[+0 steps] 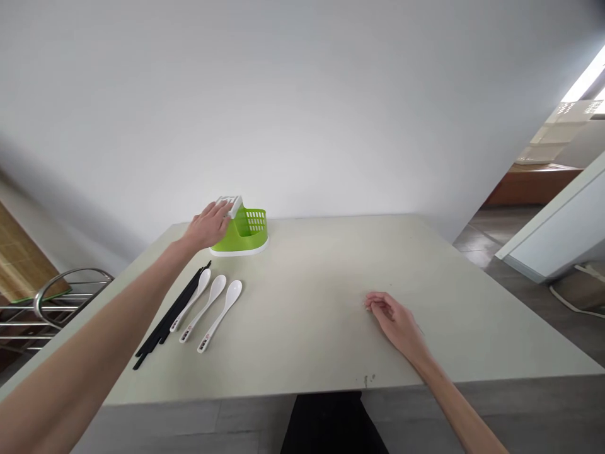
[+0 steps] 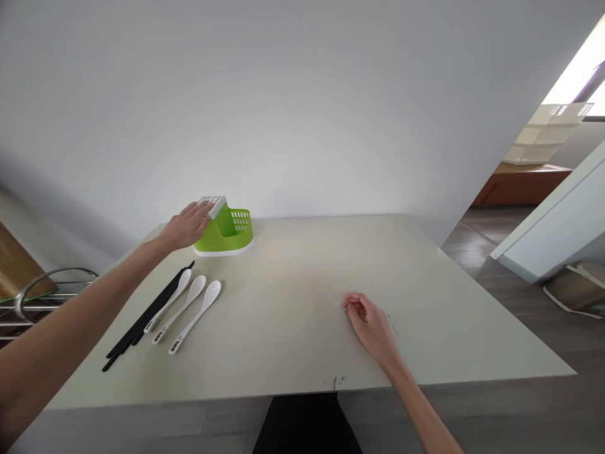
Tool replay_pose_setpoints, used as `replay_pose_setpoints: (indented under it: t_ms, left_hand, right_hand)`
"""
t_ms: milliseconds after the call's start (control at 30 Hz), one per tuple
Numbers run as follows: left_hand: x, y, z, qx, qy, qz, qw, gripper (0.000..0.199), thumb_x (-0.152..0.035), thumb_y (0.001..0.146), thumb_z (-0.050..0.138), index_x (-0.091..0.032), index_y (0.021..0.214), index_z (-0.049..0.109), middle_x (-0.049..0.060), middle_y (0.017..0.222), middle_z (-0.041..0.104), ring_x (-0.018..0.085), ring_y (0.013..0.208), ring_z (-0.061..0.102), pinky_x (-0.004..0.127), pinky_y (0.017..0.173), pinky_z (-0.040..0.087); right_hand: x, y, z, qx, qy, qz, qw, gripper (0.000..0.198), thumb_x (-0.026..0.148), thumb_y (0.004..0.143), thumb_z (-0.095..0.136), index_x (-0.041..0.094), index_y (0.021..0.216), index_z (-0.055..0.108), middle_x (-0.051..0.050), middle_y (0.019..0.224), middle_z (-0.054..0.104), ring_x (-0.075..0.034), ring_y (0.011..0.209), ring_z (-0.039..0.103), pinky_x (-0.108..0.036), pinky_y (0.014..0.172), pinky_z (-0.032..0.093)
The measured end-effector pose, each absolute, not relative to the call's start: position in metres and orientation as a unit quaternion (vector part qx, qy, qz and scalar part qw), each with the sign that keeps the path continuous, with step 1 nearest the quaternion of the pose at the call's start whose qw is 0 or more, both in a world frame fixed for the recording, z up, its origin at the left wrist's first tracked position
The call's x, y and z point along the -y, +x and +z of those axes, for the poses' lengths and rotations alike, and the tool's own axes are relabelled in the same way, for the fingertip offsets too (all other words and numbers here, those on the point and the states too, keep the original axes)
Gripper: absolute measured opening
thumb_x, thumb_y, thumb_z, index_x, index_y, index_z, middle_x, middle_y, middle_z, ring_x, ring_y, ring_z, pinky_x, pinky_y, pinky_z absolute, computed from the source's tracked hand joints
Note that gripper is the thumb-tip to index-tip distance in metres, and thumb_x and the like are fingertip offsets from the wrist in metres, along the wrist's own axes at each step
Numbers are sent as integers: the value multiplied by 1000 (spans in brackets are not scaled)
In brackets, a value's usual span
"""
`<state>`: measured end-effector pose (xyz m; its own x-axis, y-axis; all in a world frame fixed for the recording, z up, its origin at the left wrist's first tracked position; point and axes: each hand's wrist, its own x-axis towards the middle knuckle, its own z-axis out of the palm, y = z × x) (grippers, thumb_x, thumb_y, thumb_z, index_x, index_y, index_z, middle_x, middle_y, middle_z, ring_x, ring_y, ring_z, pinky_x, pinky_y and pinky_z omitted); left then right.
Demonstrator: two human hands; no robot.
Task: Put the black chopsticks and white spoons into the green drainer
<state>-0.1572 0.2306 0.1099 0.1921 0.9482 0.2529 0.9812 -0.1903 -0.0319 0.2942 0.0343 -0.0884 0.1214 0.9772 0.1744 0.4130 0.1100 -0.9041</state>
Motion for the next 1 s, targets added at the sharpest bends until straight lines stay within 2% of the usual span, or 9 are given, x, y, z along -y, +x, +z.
replay_pose_setpoints:
  t_ms: [167,467,633,700,767,800,867,933,1000]
  left_hand:
    - [-218,-170,109,615,-776,-99,99,65,-44,107,18,-21,166,31,5,174,31,29,161,23,56,122,38]
    - [-202,-191,114,617,-780,-42,98,65,-48,109,14,-24,167,29,4,174,30,29,161,22,54,121,39]
    - [-200,-187,128,621,-777,-13,106,59,-44,108,26,-24,163,36,8,170,38,32,155,35,57,118,42]
    - [-193,-176,128,617,-777,-26,124,58,-40,107,32,-21,161,38,10,170,38,35,157,30,64,121,35]
    - [-171,-159,116,605,-773,-89,166,59,-36,106,35,-16,161,38,13,172,32,39,162,14,70,125,20]
    - [-154,-148,103,592,-772,-141,181,59,-33,105,37,-13,161,38,15,172,32,38,163,10,68,127,18]
    - [-112,-125,66,548,-790,-218,166,55,-31,105,38,-16,159,40,14,170,36,33,164,10,64,128,22]
    - [-69,-105,21,486,-842,-209,108,53,-35,106,41,-23,158,44,10,171,36,31,164,13,60,128,27]
    - [-34,-93,-21,458,-869,-178,55,55,-43,107,44,-25,159,42,8,172,33,30,163,15,57,130,27]
  right_hand:
    - [-35,296,-92,594,-589,307,454,35,52,98,53,23,110,69,-10,105,78,-25,97,73,-38,89,57]
    - [-33,300,-94,591,-603,305,441,35,53,95,55,24,109,69,-11,109,77,-26,97,72,-39,88,57]
    - [-32,304,-98,591,-609,307,430,35,51,97,55,24,113,69,-10,110,77,-26,100,72,-39,91,56]
    - [-32,304,-99,594,-605,306,434,35,51,97,54,24,113,69,-10,111,77,-26,100,72,-39,91,56]
    - [-33,304,-101,596,-601,303,437,35,50,96,54,23,113,68,-10,109,77,-26,99,72,-40,91,56]
    - [-34,304,-102,598,-598,302,440,35,50,96,54,23,112,68,-10,108,77,-26,98,73,-41,91,56]
    - [-37,302,-103,604,-588,298,447,34,49,96,53,22,112,68,-9,105,78,-26,96,73,-41,92,56]
    - [-38,301,-102,612,-579,295,452,34,48,97,52,22,112,67,-9,105,78,-26,98,74,-41,93,56]
    - [-38,299,-101,618,-578,285,451,34,48,97,51,22,112,68,-9,106,78,-26,100,74,-41,93,56]
